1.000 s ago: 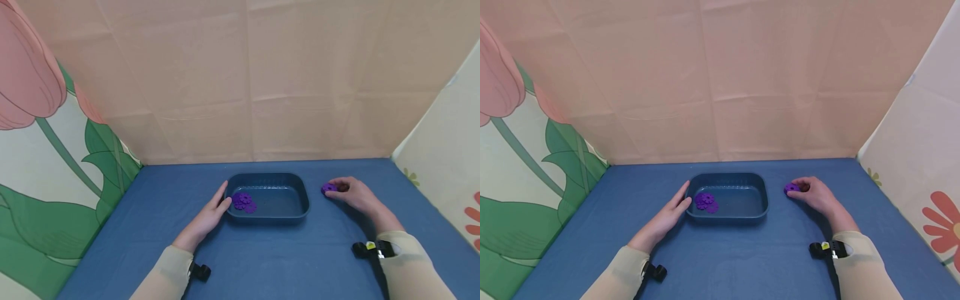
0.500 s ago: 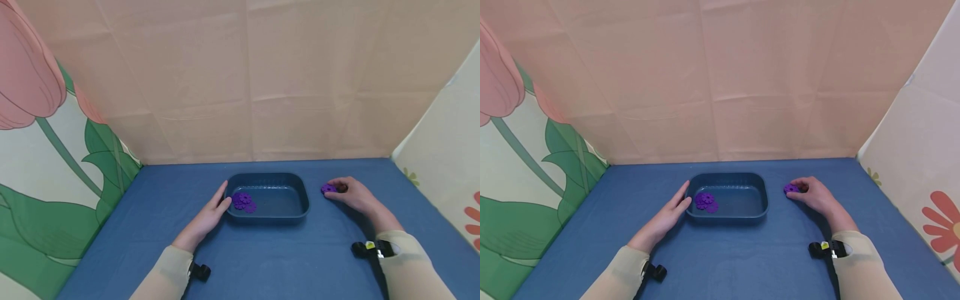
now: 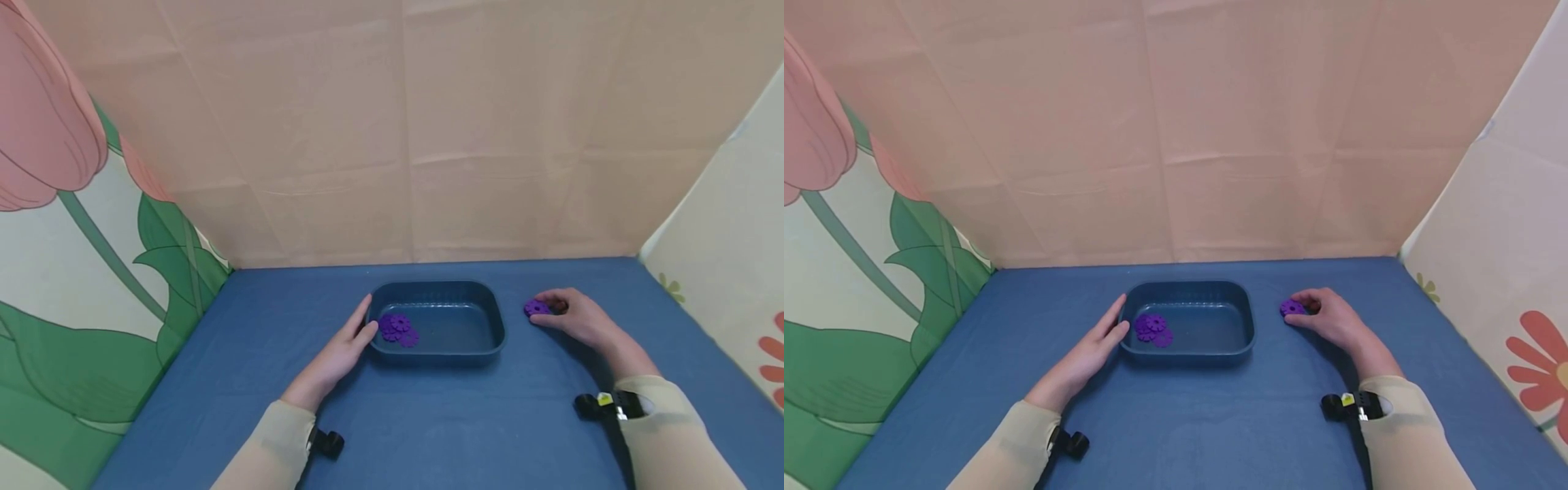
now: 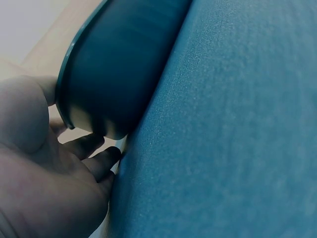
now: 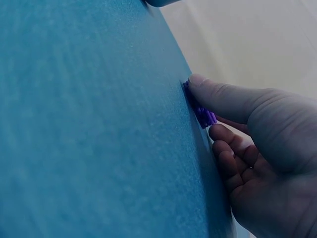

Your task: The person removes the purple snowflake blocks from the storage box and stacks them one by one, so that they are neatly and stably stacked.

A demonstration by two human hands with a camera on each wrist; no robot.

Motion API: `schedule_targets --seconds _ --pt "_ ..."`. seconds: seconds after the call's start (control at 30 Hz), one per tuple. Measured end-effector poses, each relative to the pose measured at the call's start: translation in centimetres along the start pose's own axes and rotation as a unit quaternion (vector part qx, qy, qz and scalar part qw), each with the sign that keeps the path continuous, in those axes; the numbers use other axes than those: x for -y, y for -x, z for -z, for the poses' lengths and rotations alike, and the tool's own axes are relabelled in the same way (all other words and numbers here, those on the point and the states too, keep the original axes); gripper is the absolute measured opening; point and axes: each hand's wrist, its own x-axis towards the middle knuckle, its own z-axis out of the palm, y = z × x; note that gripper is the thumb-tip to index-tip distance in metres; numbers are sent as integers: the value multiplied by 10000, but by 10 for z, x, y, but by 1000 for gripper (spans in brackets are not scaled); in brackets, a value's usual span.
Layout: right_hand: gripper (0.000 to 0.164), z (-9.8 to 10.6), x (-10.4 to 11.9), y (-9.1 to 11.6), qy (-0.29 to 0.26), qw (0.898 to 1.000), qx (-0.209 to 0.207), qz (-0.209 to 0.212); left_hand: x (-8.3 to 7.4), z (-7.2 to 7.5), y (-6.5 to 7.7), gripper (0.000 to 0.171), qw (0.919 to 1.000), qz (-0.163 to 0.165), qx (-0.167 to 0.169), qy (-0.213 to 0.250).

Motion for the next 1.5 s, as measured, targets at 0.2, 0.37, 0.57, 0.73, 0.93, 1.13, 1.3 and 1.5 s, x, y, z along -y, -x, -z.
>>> schedule_targets --seconds 0.2,0.37,0.57,0.73,0.93,1.13,1.3,1.5 --pt "65 1 0 1 -32 10000 69 -54 0 0 0 65 9999 -115 -54 -19" --pt "64 1 -1 2 -94 9999 102 -103 0 0 0 65 10000 -68 -32 -27" --pt "66 2 -2 0 -112 9998 99 -103 -1 1 0 65 10000 -23 -7 -7" --pt "71 3 -1 0 -151 9997 112 -127 -1 0 0 65 10000 -9 -16 -7" --pt "76 12 19 3 -96 9990 -433 -30 -1 -1 3 65 10000 33 11 -22" --pt "71 16 68 5 -382 9953 -855 259 -1 -1 4 64 10000 21 6 -7" --pt "61 4 105 2 -643 9937 -769 503 -2 -1 5 65 10000 -22 -5 7" --pt "60 -15 139 -5 -824 9925 -332 838 0 0 5 65 10000 -30 -21 -21"
